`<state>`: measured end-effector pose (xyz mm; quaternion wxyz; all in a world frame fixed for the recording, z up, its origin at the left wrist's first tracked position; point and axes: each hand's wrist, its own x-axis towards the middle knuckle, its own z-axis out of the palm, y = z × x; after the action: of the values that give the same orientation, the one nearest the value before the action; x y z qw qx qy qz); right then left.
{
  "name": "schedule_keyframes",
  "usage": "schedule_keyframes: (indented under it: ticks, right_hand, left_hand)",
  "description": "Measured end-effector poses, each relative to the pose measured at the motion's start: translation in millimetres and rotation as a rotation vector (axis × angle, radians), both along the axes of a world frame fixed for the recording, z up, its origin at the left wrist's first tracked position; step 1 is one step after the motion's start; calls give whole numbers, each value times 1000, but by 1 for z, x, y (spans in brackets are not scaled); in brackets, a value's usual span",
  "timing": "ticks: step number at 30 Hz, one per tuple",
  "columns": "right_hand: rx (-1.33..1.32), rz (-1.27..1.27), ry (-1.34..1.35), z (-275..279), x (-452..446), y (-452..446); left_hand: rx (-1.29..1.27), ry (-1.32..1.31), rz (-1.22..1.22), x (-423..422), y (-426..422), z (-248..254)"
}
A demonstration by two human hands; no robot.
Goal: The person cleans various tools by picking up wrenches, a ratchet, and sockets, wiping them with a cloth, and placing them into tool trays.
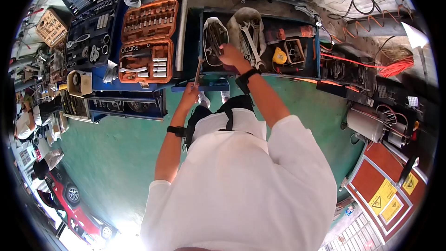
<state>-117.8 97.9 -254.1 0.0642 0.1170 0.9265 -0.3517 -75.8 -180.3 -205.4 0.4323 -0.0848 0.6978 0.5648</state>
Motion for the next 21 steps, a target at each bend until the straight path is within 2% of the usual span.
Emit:
schedule_keyframes:
  ticks: [2, 6, 7, 8, 9, 11, 14, 16, 21]
  right_hand:
    - [46, 60, -163, 2, -21, 11]
    - [242, 123, -216, 27, -44, 20]
    - [242, 128, -218, 24, -49, 21]
    - [355, 192, -250, 22, -55, 22]
    - [470, 256, -278, 17, -62, 25]
    - [512, 277, -319, 11, -73, 31]
    - [545, 300, -365, 5, -85, 35]
    - [583, 399, -347, 1, -92, 36]
    - [583, 403, -330, 8, -96, 35]
  left_hand:
    - [32, 145, -1, 1, 2, -21]
    - [-19, 221, -8, -8, 21, -43]
    - [-80, 311, -60, -12, 27, -48]
    - [-140, 397, -112, -12, 35, -54]
    - [-137, 392, -105, -15, 43, -54]
    - [-133, 546, -128, -21, 63, -42]
    - [-218, 508, -167, -33, 83, -24]
    - [-252, 472, -149, -38, 91, -35]
    - [-263, 442, -140, -49, 100, -47]
